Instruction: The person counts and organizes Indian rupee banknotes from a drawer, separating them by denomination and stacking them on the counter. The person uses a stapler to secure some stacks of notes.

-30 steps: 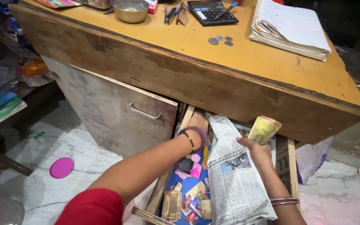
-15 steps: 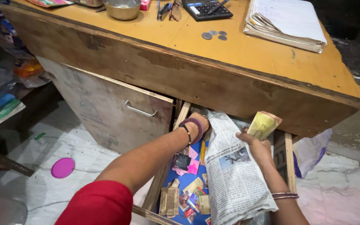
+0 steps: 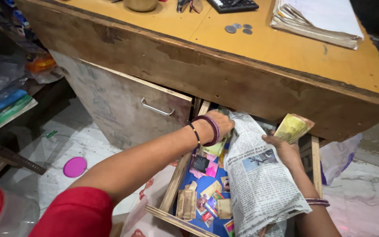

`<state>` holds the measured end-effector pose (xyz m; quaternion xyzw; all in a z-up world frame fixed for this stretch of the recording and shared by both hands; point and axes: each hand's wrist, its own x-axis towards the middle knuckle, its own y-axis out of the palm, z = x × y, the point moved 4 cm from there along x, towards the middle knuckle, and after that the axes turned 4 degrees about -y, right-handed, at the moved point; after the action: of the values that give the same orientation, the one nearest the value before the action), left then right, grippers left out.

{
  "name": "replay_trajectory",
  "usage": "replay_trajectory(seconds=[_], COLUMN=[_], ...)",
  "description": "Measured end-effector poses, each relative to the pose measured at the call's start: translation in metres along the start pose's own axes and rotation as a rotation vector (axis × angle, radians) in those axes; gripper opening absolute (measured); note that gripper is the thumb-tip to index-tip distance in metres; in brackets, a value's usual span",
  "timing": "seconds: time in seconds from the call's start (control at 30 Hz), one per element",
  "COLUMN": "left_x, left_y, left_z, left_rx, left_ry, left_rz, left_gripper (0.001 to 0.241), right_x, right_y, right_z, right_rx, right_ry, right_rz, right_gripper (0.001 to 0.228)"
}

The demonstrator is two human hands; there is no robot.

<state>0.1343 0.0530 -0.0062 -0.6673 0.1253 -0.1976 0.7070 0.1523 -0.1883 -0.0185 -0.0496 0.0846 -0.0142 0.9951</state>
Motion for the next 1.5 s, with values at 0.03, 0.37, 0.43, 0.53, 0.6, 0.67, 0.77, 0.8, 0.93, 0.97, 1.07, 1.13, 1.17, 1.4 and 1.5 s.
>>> replay_trajectory(seconds=[0.03,0.37,0.43,0.53,0.6,0.67,0.77,0.8,0.93,0.97,1.07,1.13,1.17,1.4,1.5], left_x=[-0.007,-0.109,-0.13,-0.147,-0.152,-0.154,-0.149,-0.147,-0.133,-0.127,-0.114,-0.111,-0.111,-0.114,-0.12], left_y=[-0.009,-0.125,-0.146,-0.172,-0.183,-0.189,-0.192,-0.193,-0.189,-0.187,-0.174,-0.164,-0.159,-0.145,-0.148], left_z=[-0.002,0.001,0.006,0.005,0.003,-0.005,-0.019,-0.023,-0.04,-0.046,-0.072,-0.089,-0.096,-0.104,-0.098], left_rx=[-0.015,-0.375,-0.461,-0.543,-0.555,-0.612,-0.6,-0.576,-0.382,-0.31,-0.093,0.012,0.045,-0.097,-0.456], left_ry=[-0.004,-0.174,-0.185,-0.153,-0.161,-0.164,-0.178,-0.185,-0.162,-0.12,0.032,0.125,0.162,0.238,0.172], left_rz=[-0.034,-0.262,-0.328,-0.483,-0.536,-0.597,-0.746,-0.807,-0.931,-0.971,-0.907,-0.852,-0.846,-0.722,-0.782], left_gripper=[0.022,0.035,0.038,0.038,0.035,0.035,0.035,0.035,0.038,0.036,0.033,0.034,0.036,0.035,0.042], right_x=[-0.001,-0.047,-0.053,-0.052,-0.049,-0.046,-0.042,-0.042,-0.057,-0.064,-0.081,-0.083,-0.083,-0.073,-0.077], right_y=[0.001,0.023,0.03,0.033,0.033,0.034,0.032,0.033,0.041,0.042,0.036,0.03,0.027,0.017,0.014], right_z=[0.001,0.03,0.033,0.034,0.029,0.024,0.014,0.012,0.018,0.023,0.037,0.048,0.051,0.044,0.056], right_rx=[-0.001,0.268,0.277,0.199,0.113,0.048,0.142,0.206,0.685,0.752,0.797,0.781,0.777,0.543,0.484], right_ry=[-0.01,0.174,0.175,0.13,0.076,-0.017,-0.035,-0.023,0.215,0.224,0.2,0.167,0.154,0.053,-0.178], right_rz=[0.004,0.056,0.054,0.048,0.072,0.115,0.183,0.209,0.441,0.48,0.438,0.386,0.375,0.259,0.187], right_gripper=[0.049,0.045,0.044,0.04,0.038,0.035,0.031,0.029,0.031,0.035,0.054,0.059,0.056,0.045,0.051])
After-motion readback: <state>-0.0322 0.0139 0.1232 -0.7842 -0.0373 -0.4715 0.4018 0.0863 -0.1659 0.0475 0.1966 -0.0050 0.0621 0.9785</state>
